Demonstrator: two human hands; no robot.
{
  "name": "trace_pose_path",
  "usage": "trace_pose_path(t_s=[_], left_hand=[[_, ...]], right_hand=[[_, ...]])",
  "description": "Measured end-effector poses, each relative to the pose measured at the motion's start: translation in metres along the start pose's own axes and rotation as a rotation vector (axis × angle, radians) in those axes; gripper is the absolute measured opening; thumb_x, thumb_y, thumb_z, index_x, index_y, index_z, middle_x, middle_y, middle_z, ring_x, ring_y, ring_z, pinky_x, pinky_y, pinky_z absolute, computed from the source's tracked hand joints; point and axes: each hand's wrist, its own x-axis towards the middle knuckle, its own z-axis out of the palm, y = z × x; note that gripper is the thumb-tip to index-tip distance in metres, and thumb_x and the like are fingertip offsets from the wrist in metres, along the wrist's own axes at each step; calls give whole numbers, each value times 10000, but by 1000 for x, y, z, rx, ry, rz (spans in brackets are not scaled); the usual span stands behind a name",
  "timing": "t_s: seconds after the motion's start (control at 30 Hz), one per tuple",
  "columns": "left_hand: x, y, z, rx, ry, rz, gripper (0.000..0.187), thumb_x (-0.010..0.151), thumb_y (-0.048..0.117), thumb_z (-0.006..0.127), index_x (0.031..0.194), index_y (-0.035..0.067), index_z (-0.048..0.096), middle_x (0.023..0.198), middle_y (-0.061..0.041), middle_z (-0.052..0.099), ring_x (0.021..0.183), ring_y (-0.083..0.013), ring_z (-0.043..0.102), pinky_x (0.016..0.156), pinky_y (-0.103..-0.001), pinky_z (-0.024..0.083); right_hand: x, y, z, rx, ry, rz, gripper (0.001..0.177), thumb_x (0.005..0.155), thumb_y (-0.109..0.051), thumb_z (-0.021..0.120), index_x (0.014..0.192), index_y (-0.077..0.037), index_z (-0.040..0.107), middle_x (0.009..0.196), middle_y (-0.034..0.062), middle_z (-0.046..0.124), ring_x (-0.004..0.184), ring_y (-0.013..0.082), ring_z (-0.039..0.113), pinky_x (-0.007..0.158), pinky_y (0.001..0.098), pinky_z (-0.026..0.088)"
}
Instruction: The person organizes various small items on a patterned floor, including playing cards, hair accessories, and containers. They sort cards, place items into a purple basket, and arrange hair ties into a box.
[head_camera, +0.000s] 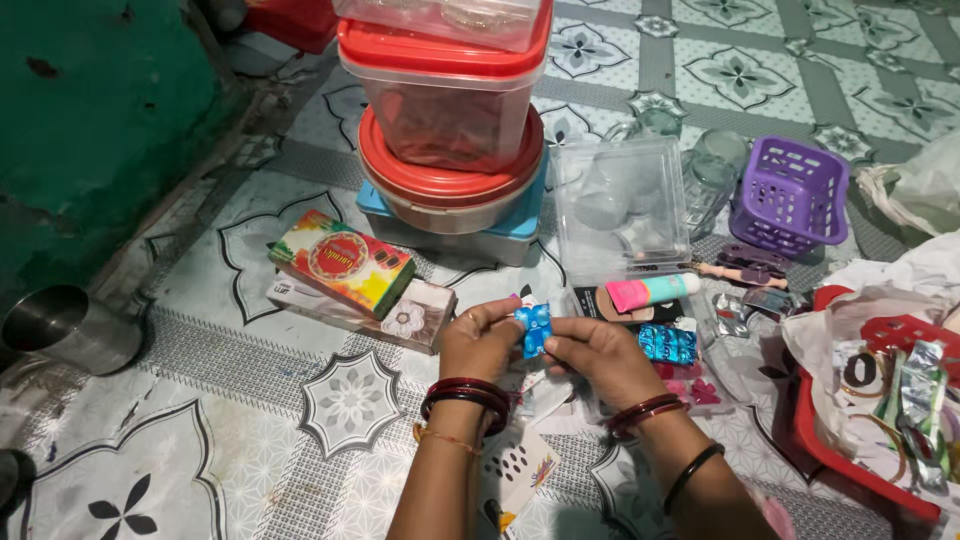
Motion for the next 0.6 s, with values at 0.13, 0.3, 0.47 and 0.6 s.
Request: trace_pose_path(t_s=[0.13,0.3,0.47,0.6], left_hand=[[-1,-1,0,-15,-41,74,267,847,1,700,1105,-32,756,895,-76,767,693,-98,664,633,-230,546],[4,-11,-1,48,-30,165,259,846,-21,706,1096,-58,761,894,-108,758,699,-109,659,638,-237,554],[12,-20,-1,-45,-72,157,255,844,-54,662,1091,-68,724,959,-114,780,773,-118,726,707,-244,609],[13,-22,-1,-21,-22,128,254,850,-58,679,1099,-66,732,960,-121,778,748,-112,705,673,-234,584]], right_hand=[[-2,2,1,-10,9,13,323,897,-136,724,1177,24,745,920,42,763,786,94,686,762,245,557],[-3,0,2,-2,2,11,325,891,-125,712,1179,22,741,966,36,776,818,92,699,793,246,559],[-4,1,1,-1,-4,10,323,905,-113,704,1193,28,737,989,41,773,842,95,693,814,245,559],[-2,3,-1,-7,-23,4,341,913,-121,702,1217,29,733,1002,47,772,845,101,686,812,245,556]])
